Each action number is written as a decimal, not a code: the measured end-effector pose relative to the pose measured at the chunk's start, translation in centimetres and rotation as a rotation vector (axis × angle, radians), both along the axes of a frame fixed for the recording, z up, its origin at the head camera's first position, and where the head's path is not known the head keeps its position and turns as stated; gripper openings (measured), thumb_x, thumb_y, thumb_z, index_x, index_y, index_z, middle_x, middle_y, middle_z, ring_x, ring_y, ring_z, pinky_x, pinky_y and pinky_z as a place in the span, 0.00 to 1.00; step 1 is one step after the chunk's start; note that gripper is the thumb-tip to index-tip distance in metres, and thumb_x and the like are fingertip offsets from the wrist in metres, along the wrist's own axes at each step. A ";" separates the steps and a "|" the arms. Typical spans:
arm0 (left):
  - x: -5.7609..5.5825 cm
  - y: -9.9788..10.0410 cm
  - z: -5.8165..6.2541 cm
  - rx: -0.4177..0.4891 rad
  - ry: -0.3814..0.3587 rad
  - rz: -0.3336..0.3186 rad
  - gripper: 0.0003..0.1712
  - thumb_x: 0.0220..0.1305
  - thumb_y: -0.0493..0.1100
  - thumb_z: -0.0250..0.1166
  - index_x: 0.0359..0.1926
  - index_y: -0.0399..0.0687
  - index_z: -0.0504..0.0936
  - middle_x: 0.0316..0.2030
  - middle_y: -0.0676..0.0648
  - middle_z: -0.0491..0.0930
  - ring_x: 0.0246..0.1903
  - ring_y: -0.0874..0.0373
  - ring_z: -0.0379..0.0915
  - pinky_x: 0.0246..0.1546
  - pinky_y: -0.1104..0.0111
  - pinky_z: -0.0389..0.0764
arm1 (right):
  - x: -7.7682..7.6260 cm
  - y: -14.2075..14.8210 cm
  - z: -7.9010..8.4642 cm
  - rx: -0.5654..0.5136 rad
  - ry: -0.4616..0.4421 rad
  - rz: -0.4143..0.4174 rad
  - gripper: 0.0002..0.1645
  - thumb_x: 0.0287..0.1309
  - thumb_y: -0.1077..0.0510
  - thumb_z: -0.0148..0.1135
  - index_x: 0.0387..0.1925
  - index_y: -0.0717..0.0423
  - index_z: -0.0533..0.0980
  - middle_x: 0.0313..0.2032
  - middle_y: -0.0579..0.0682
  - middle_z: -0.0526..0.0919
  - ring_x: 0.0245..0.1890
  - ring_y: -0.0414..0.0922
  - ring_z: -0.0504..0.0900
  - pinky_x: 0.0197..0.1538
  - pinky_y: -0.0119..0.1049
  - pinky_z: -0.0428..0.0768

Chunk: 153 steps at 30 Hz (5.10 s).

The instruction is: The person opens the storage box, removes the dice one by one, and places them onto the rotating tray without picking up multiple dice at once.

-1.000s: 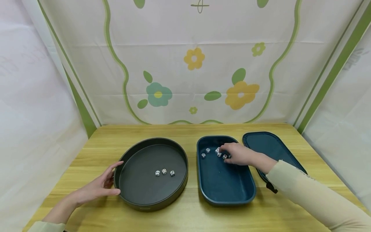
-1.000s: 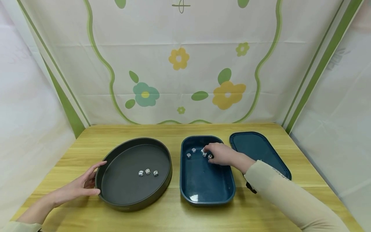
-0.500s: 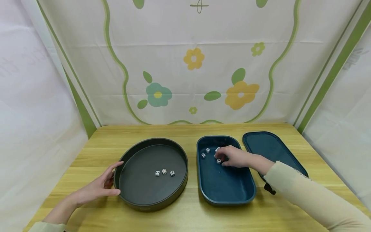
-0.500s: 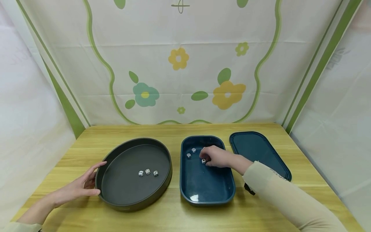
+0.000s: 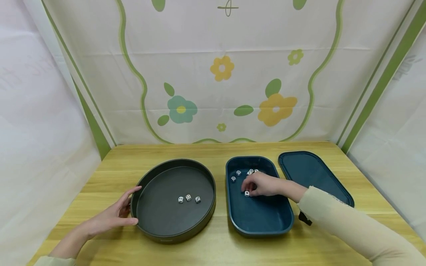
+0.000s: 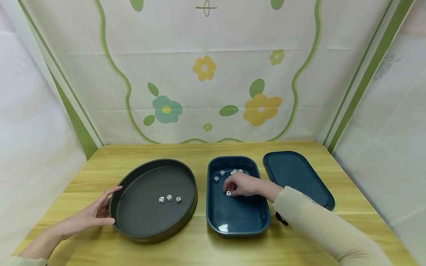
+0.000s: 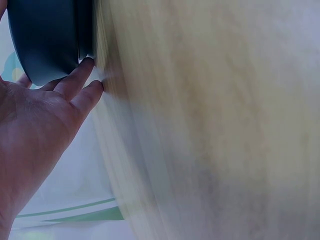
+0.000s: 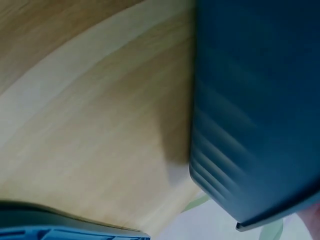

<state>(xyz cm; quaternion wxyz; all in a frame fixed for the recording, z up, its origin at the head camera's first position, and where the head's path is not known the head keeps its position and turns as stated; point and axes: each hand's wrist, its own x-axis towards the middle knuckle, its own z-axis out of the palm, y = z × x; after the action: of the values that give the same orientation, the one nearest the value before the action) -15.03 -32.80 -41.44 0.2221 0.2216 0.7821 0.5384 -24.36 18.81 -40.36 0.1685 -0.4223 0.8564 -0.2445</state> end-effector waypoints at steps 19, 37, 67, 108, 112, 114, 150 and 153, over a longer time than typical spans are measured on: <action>0.1 0.1 0.2 -0.019 0.014 0.003 0.50 0.67 0.33 0.60 0.76 0.46 0.36 0.67 0.18 0.41 0.59 0.76 0.60 0.53 0.77 0.67 | 0.0 -0.1 1.8 -0.025 0.012 -0.039 0.07 0.57 0.65 0.67 0.37 0.52 0.82 0.34 0.39 0.79 0.34 0.35 0.77 0.40 0.31 0.78; -0.1 0.0 0.3 -0.041 0.010 0.008 0.49 0.67 0.33 0.60 0.76 0.46 0.35 0.67 0.18 0.42 0.62 0.61 0.60 0.53 0.75 0.68 | -1.5 -6.0 7.3 -0.122 0.056 0.057 0.07 0.60 0.62 0.65 0.41 0.53 0.83 0.33 0.39 0.82 0.32 0.34 0.79 0.38 0.32 0.79; -0.1 0.3 0.5 -0.040 0.014 0.017 0.50 0.67 0.33 0.61 0.76 0.45 0.35 0.68 0.19 0.41 0.65 0.26 0.44 0.54 0.77 0.66 | -2.9 -18.3 4.0 -0.064 -0.012 0.087 0.04 0.59 0.62 0.67 0.37 0.51 0.81 0.31 0.39 0.80 0.33 0.34 0.77 0.41 0.27 0.75; -0.3 0.1 0.6 -0.031 0.021 -0.007 0.50 0.67 0.33 0.60 0.76 0.44 0.35 0.66 0.17 0.43 0.58 0.73 0.62 0.52 0.75 0.69 | -0.3 -6.9 7.7 -0.167 -0.034 0.073 0.07 0.61 0.61 0.65 0.41 0.52 0.81 0.34 0.39 0.81 0.35 0.36 0.79 0.40 0.36 0.80; -0.3 0.1 0.6 -0.030 0.020 -0.004 0.50 0.67 0.33 0.60 0.76 0.44 0.35 0.66 0.17 0.42 0.58 0.75 0.62 0.53 0.75 0.69 | -0.2 -4.9 7.5 -0.180 -0.045 0.038 0.07 0.61 0.61 0.65 0.42 0.55 0.81 0.34 0.41 0.82 0.33 0.38 0.79 0.35 0.37 0.80; -0.4 0.1 0.6 -0.030 0.017 -0.003 0.50 0.67 0.33 0.60 0.76 0.45 0.35 0.67 0.17 0.42 0.58 0.75 0.61 0.53 0.76 0.68 | -0.2 -4.0 7.3 -0.173 -0.065 0.004 0.08 0.61 0.61 0.65 0.42 0.56 0.81 0.34 0.42 0.82 0.32 0.39 0.79 0.33 0.36 0.80; -0.3 0.0 0.6 -0.021 0.013 -0.013 0.50 0.67 0.32 0.60 0.76 0.45 0.35 0.66 0.17 0.45 0.59 0.73 0.63 0.53 0.77 0.67 | -1.3 0.4 1.1 0.031 -0.027 -0.191 0.18 0.58 0.67 0.66 0.50 0.63 0.76 0.46 0.53 0.80 0.42 0.46 0.80 0.45 0.37 0.78; -0.3 0.0 0.6 -0.020 0.013 -0.017 0.50 0.67 0.32 0.60 0.76 0.45 0.35 0.66 0.17 0.45 0.58 0.72 0.63 0.53 0.76 0.68 | -1.3 0.0 0.7 0.027 -0.031 -0.164 0.16 0.58 0.68 0.65 0.49 0.62 0.77 0.45 0.51 0.81 0.41 0.44 0.80 0.45 0.35 0.78</action>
<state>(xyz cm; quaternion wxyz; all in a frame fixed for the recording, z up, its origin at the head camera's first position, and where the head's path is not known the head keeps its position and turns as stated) -15.34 -32.81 -40.89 0.2239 0.2296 0.7868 0.5274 -25.65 18.80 -39.62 0.1668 -0.3446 0.8886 -0.2526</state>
